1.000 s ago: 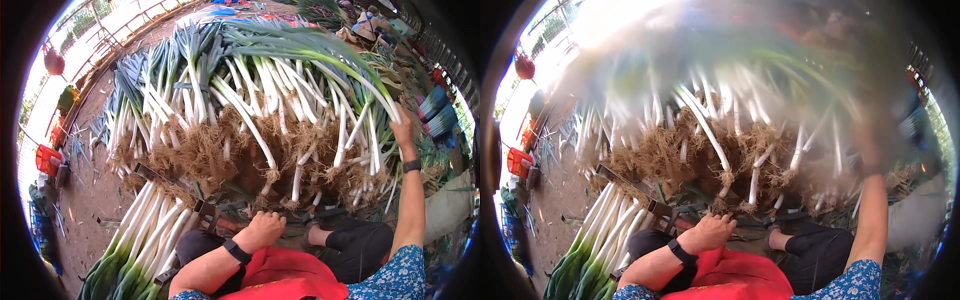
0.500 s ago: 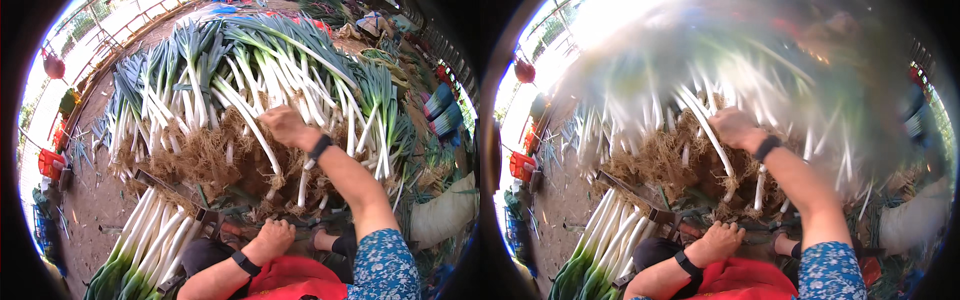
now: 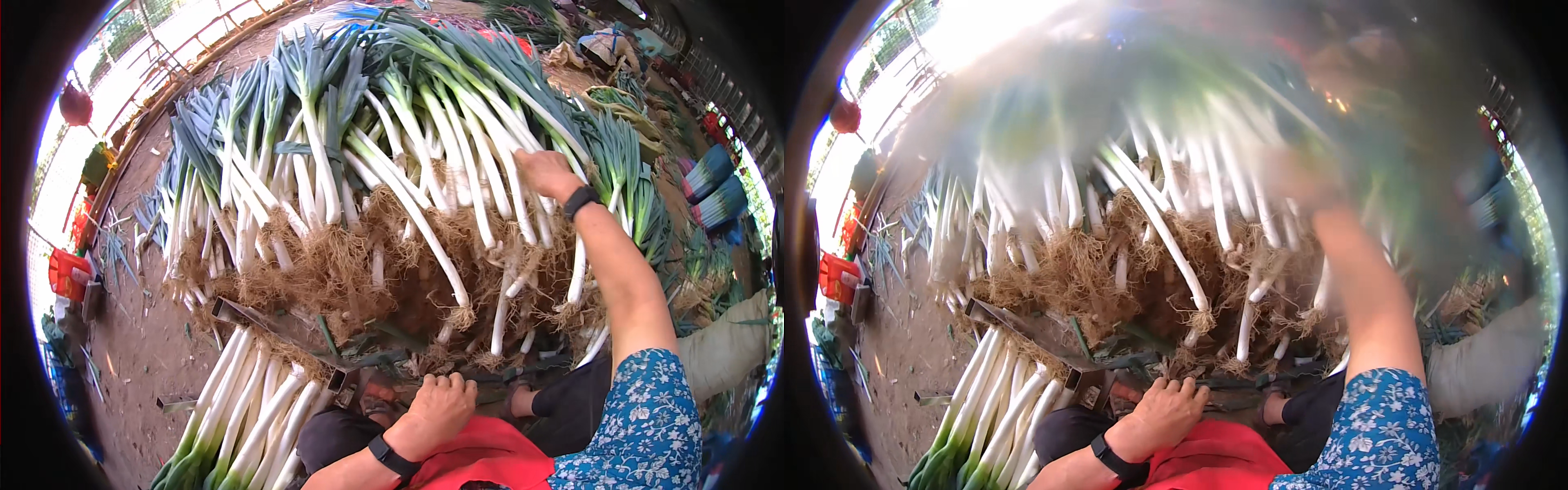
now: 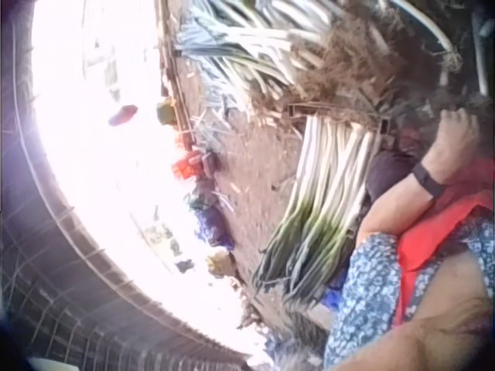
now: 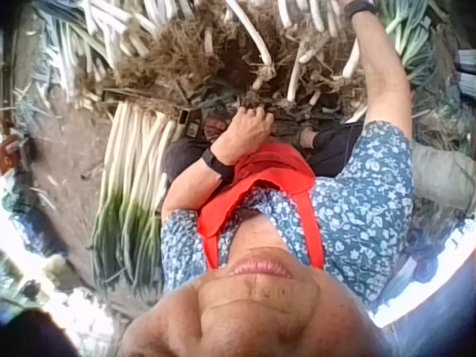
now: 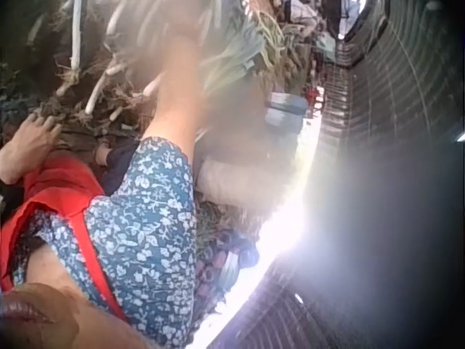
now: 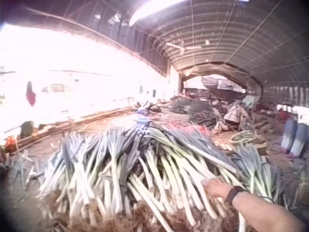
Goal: Sort leeks from a pile and place them neatly into a bundle on a metal frame.
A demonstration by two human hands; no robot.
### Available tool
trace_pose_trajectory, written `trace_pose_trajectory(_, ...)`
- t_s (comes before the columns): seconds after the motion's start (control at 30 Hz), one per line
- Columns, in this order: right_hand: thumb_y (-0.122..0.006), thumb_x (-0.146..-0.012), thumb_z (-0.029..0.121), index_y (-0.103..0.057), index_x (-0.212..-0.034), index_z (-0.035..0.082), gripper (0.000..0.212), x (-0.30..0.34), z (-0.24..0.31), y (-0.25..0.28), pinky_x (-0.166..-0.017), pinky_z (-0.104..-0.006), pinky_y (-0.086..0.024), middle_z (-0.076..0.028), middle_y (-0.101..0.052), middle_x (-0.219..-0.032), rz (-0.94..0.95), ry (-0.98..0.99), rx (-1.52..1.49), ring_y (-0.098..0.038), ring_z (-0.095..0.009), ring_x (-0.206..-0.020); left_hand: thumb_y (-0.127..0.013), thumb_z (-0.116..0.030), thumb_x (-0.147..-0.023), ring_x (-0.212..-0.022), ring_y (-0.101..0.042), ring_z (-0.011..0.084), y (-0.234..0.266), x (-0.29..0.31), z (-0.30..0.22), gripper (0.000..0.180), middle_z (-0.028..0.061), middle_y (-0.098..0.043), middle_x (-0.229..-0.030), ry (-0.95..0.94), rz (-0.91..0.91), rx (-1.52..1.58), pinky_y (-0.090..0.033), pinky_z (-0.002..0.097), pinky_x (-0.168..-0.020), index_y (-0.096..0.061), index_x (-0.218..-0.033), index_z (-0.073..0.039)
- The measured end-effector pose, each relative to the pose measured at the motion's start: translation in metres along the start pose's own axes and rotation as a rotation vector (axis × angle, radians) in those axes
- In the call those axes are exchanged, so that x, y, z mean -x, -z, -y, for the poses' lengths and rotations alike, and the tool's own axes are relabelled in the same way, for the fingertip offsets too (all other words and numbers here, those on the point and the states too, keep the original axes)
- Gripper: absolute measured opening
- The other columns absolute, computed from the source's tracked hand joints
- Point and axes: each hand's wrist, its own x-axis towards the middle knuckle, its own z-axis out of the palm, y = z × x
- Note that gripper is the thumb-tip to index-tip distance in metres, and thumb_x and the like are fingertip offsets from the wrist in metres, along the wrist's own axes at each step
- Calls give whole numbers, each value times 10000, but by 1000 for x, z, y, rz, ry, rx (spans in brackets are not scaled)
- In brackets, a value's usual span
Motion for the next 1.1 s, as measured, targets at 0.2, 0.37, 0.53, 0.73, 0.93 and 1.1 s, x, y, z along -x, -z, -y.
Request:
trace_pose_trajectory(0.2, -480, -849, -52, -547, -992, 9, 170, -20, 73, -4, -701, -409, -568, -221, -637, -960, -198, 34, -367, -680, -324, -809, -630, -250, -848, -843, -631, 256, 1, 0, -13, 388, 117, -600, -938, -7, 140, -5, -460, 367, -722, -579, -1152, -14)
trace_pose_trajectory(0.37, -462, -898, -32, -516, -1114, -42, 222, -11, 110, -24, -830, -321, -563, -174, -606, -1055, -117, 99, -38, -626, -232, -934, -598, -215, -854, -828, -629, 257, 0, 7, -15, 337, 118, -593, -918, 5, 147, -36, -459, 367, -725, -577, -1118, -7)
trace_pose_trajectory(0.53, -610, -844, 41, -573, -1119, -15, 283, -29, 48, -41, -771, -333, -588, -164, -665, -1053, -206, -58, 210, -662, -245, -983, -556, -149, -857, -810, -639, 263, 3, 10, -9, 199, 126, -604, -882, 19, 40, -4, -464, 376, -728, -582, -1000, -14)
trace_pose_trajectory(0.73, -558, -832, 50, -643, -1000, -6, 197, -30, 48, -49, -831, -414, -558, -233, -702, -958, 96, 67, -52, -693, -381, -927, -592, -208, -843, -836, -623, 255, 4, 17, -6, 427, 127, -597, -948, 28, 120, 9, -453, 363, -719, -561, -1205, 15)
trace_pose_trajectory(0.93, -595, -791, 178, -619, -1010, -110, 363, -27, 64, -68, -840, -453, -497, -264, -681, -914, -150, -169, -1070, -650, -378, -908, -576, -185, -842, -832, -617, 247, 3, 23, -7, 410, 117, -592, -936, 23, 193, -46, -448, 361, -716, -567, -1207, 4)
trace_pose_trajectory(1.1, -654, -789, 227, -642, -821, -69, 298, -30, 30, -35, -501, -313, -469, -72, -595, -639, 1, 55, -1585, -547, -150, -514, -570, -178, -839, -819, -612, 241, 5, 12, -7, 360, 107, -587, -918, -4, 159, -53, -446, 354, -711, -584, -1154, -4)
